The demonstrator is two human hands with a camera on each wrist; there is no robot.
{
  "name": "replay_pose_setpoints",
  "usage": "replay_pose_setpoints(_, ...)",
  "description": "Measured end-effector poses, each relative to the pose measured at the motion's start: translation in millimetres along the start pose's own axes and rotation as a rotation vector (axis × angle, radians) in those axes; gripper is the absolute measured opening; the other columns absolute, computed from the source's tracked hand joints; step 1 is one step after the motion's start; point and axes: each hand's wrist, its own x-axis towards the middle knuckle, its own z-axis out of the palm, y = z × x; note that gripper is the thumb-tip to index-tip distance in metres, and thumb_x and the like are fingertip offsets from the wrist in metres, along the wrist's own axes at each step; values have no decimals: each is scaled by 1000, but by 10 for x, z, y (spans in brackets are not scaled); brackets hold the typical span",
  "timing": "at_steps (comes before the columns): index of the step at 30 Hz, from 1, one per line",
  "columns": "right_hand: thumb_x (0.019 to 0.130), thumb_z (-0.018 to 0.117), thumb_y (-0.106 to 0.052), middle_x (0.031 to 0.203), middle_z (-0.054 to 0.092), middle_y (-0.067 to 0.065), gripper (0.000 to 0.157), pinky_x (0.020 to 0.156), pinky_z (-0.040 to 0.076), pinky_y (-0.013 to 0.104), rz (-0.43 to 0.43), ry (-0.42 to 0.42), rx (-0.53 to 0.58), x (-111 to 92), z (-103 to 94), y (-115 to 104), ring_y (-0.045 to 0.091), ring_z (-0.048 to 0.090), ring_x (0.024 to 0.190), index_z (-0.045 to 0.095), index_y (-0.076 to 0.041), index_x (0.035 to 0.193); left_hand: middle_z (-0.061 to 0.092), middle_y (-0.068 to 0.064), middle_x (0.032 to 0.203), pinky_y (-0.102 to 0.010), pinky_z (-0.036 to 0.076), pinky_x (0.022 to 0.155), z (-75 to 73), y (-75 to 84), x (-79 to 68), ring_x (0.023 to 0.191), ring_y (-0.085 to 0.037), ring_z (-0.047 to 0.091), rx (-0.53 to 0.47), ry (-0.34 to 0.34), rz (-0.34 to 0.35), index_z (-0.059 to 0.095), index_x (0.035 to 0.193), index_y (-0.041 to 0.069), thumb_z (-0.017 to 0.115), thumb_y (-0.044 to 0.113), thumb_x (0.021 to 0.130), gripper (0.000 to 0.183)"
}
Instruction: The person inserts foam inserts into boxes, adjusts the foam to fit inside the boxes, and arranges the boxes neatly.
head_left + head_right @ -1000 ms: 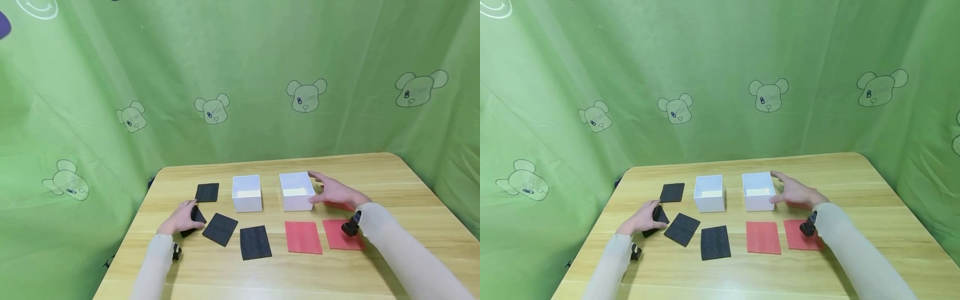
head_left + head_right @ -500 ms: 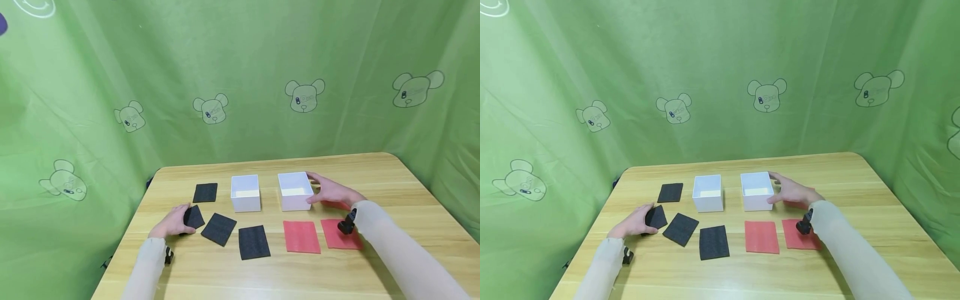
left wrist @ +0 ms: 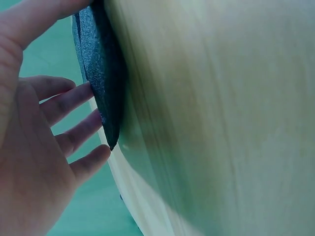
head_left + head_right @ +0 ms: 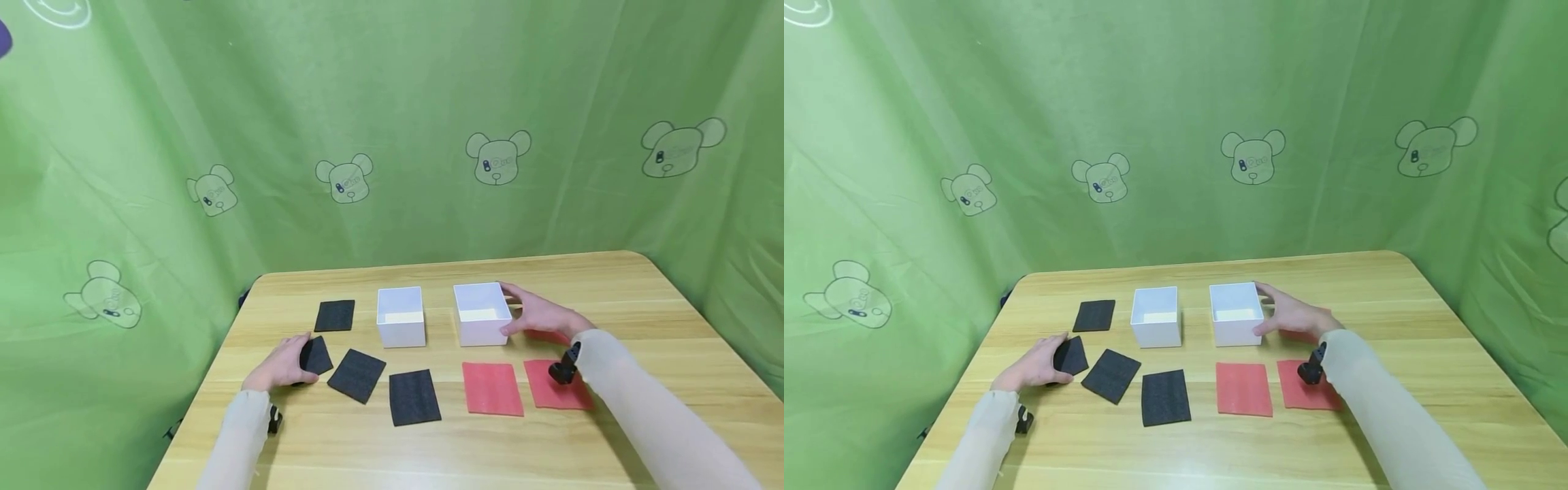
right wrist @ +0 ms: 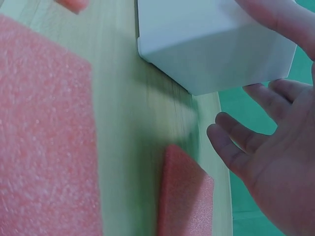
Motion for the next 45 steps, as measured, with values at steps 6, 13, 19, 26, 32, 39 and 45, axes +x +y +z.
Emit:
replay_pose_setpoints(6, 71, 83, -25, 154, 11, 21, 113, 107, 16, 62, -1, -8, 3, 6, 17, 31, 46, 15, 136, 6, -8, 152, 43, -22, 139, -49, 32, 104, 11, 7, 1, 126, -41, 37, -2, -12, 3, 31, 144, -3, 82, 39, 68, 101)
replay_pose_setpoints(13, 70, 84, -22, 153, 11, 20, 115, 107, 17, 61, -15, -17, 29, 6, 12, 41, 45, 16, 135, 5, -10, 152, 43, -21, 139, -49, 32, 104, -7, 37, 27, 126, -40, 38, -18, -12, 21, 33, 144, -4, 85, 40, 64, 104)
replay_pose_setpoints(19, 68, 85, -22, 152, 14, 21, 117, 107, 18, 60, -10, -10, 29, 16, 5, 17, 44, 19, 134, 5, -8, 152, 40, -22, 141, -49, 32, 105, -52, 81, 48, 128, -40, 37, -18, -15, 9, 33, 144, -3, 83, 34, 68, 98)
replay_pose_setpoints(26, 70, 84, -23, 152, 16, 21, 116, 108, 20, 58, 2, -9, 16, 20, 2, -2, 44, 22, 134, 4, -9, 152, 35, -27, 139, -50, 36, 102, -135, 125, 74, 125, -40, 39, -69, 28, -22, 25, 144, -8, 80, 31, 70, 100)
replay_pose_setpoints(32, 69, 85, -26, 151, 17, 21, 116, 108, 20, 58, 15, -10, 11, 9, -3, 7, 44, 22, 134, 5, -9, 152, 35, -25, 135, -50, 37, 101, -223, 183, 94, 124, -38, 37, -110, 76, 5, 25, 144, -9, 75, 30, 73, 95)
replay_pose_setpoints(39, 69, 85, -23, 151, 19, 20, 115, 108, 20, 58, 3, -10, 20, 32, 14, 37, 43, 23, 133, 7, -10, 152, 32, -25, 138, -52, 33, 103, -333, 288, 119, 128, -38, 31, -128, 121, 35, 26, 144, -7, 71, 30, 77, 89)
replay_pose_setpoints(45, 68, 85, -22, 151, 17, 23, 117, 107, 21, 58, 23, -8, 61, -1, 1, 33, 45, 22, 134, 5, -9, 152, 33, -22, 139, -52, 32, 104, -461, 458, 199, 129, -37, 30, -129, 160, 70, 26, 145, -3, 70, 34, 77, 90)
